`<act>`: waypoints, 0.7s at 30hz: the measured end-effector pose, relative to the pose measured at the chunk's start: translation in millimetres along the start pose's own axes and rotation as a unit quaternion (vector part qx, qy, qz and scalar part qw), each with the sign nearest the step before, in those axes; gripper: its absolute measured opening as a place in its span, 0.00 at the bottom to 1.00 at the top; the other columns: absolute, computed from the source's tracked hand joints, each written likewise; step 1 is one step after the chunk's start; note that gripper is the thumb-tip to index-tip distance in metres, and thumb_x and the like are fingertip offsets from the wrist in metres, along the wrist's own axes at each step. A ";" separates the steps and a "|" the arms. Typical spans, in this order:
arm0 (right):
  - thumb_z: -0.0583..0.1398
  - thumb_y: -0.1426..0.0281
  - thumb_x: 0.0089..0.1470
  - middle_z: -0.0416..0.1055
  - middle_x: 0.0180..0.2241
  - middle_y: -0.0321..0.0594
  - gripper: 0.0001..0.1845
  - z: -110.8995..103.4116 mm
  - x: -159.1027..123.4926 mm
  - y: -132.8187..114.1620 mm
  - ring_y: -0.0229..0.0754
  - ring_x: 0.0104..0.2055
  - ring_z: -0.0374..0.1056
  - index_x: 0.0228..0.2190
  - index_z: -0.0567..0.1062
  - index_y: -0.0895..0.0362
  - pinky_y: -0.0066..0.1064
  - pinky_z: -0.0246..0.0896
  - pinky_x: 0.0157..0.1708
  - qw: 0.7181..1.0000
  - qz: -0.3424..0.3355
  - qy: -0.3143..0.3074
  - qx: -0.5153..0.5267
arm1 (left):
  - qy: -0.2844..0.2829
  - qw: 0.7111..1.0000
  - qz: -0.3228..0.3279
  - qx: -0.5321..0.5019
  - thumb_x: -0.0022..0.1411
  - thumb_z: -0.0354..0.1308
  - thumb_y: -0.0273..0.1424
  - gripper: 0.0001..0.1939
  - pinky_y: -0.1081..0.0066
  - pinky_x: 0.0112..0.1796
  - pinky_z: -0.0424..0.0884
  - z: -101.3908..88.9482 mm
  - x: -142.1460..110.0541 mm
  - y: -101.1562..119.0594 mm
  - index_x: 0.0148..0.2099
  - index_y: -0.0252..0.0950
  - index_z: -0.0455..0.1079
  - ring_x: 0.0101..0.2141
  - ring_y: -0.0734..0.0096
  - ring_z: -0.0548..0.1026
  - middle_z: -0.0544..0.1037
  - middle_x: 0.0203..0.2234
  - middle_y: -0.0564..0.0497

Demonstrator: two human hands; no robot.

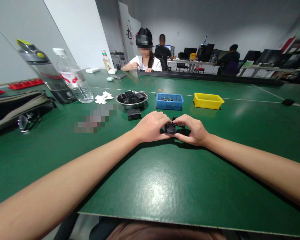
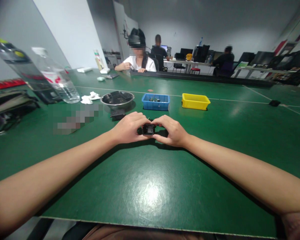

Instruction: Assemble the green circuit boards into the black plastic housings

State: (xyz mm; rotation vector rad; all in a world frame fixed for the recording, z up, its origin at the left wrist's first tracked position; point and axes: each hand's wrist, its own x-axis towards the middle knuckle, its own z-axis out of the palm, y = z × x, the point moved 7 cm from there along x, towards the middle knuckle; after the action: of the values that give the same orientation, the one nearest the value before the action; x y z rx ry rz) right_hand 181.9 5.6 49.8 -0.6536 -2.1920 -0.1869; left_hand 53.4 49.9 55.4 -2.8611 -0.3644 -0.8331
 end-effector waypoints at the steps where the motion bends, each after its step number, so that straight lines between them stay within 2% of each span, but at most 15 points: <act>1: 0.62 0.65 0.59 0.75 0.38 0.43 0.17 -0.4 0.2 -0.7 0.44 0.35 0.71 0.48 0.69 0.55 0.35 0.70 0.35 1.000 -0.004 0.003 -0.001 | -0.001 1.000 -0.001 -0.001 0.66 0.57 0.47 0.19 0.67 0.34 0.65 0.0 0.0 0.0 0.41 0.34 0.71 0.32 0.65 0.75 0.78 0.30 0.47; 8: 0.63 0.66 0.59 0.75 0.37 0.43 0.16 -0.4 0.5 -2.1 0.43 0.35 0.70 0.48 0.69 0.56 0.34 0.70 0.34 1.000 -0.007 0.011 0.000 | -0.013 1.000 -0.014 0.003 0.66 0.56 0.48 0.19 0.67 0.35 0.65 1.3 0.2 -1.5 0.41 0.35 0.71 0.33 0.65 0.75 0.78 0.30 0.48; 16: 0.62 0.65 0.59 0.75 0.38 0.43 0.16 -0.3 0.1 -1.1 0.43 0.36 0.71 0.47 0.69 0.55 0.34 0.70 0.35 1.000 -0.002 0.007 -0.009 | -0.002 1.000 0.003 -0.004 0.66 0.58 0.44 0.17 0.67 0.34 0.64 -1.7 0.6 1.8 0.41 0.33 0.72 0.33 0.64 0.74 0.77 0.30 0.47; 21: 0.62 0.66 0.59 0.74 0.36 0.43 0.15 -0.2 -0.1 -1.0 0.43 0.35 0.71 0.46 0.69 0.55 0.34 0.69 0.34 1.000 0.002 0.010 -0.017 | -0.017 1.000 -0.013 -0.007 0.66 0.58 0.45 0.17 0.68 0.36 0.65 0.4 0.6 -0.2 0.43 0.34 0.71 0.34 0.64 0.74 0.77 0.31 0.48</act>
State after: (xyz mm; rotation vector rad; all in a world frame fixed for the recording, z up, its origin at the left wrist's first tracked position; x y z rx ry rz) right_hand 181.6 4.6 49.9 -0.6728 -2.1725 -0.2274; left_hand 54.0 50.3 55.4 -2.8932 -0.4033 -0.7956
